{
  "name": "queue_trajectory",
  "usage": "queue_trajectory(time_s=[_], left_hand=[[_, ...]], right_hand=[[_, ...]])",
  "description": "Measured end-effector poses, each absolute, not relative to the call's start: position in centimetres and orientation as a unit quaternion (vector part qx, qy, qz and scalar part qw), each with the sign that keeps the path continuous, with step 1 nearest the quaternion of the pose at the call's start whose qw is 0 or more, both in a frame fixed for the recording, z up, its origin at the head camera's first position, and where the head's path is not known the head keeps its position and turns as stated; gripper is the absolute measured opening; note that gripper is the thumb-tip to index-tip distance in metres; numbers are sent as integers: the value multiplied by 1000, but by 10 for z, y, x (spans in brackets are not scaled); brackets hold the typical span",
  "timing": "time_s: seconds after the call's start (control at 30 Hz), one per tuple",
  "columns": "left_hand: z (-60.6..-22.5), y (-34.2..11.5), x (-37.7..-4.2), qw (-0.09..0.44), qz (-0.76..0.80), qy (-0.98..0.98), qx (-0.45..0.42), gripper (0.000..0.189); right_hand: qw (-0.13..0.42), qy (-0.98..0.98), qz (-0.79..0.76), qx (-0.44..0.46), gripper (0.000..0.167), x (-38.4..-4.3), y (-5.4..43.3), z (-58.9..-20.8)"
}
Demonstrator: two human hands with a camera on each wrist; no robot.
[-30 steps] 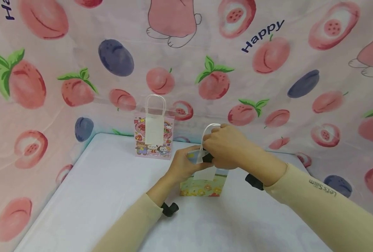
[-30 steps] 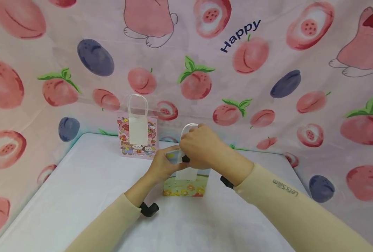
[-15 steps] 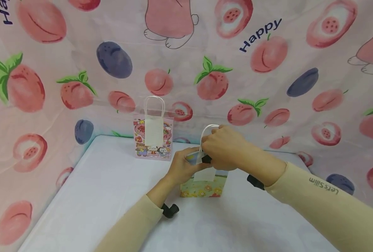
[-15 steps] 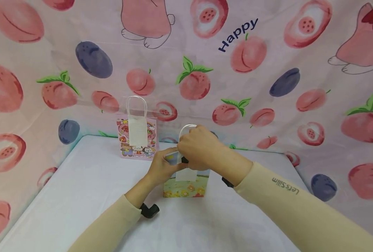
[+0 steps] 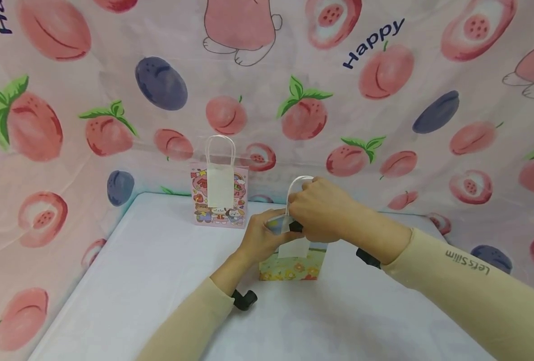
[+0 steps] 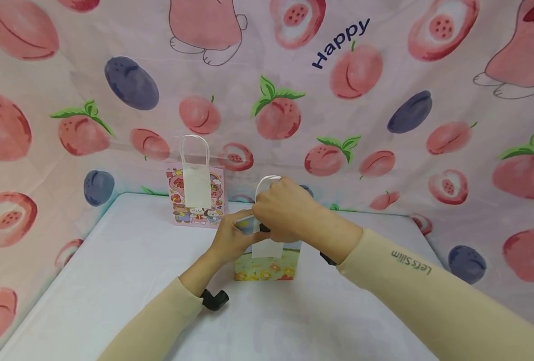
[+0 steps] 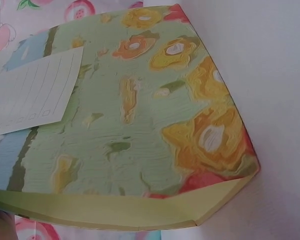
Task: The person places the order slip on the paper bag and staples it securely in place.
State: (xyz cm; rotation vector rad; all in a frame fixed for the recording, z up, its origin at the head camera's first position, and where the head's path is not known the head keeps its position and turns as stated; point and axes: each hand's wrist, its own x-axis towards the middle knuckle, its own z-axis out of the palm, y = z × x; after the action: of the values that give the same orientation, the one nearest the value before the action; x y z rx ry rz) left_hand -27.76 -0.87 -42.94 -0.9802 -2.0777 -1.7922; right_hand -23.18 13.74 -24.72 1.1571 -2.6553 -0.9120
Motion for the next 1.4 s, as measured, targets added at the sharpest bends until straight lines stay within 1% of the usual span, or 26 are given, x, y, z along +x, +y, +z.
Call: queue_trajectory(time_s=[0.57,0.77,1.07,1.4], left_hand=[[-428,-8,-277,118,-609,-710,-334,47],[-429,-8,-276,138,-594,-717,-339,47],[-428,-10,-276,169,-574,-717,-359,46],[-429,-9,-278,190,-572,-709,-367,41]], right_hand=[[42,-869,-313,381,24,-233,137,-246],[40,-865,-314,390,26,-233,138,-247],[57,-854,-315,411,26,-232,140,-249],[64,-848,-318,418,22,-231,139,-251]])
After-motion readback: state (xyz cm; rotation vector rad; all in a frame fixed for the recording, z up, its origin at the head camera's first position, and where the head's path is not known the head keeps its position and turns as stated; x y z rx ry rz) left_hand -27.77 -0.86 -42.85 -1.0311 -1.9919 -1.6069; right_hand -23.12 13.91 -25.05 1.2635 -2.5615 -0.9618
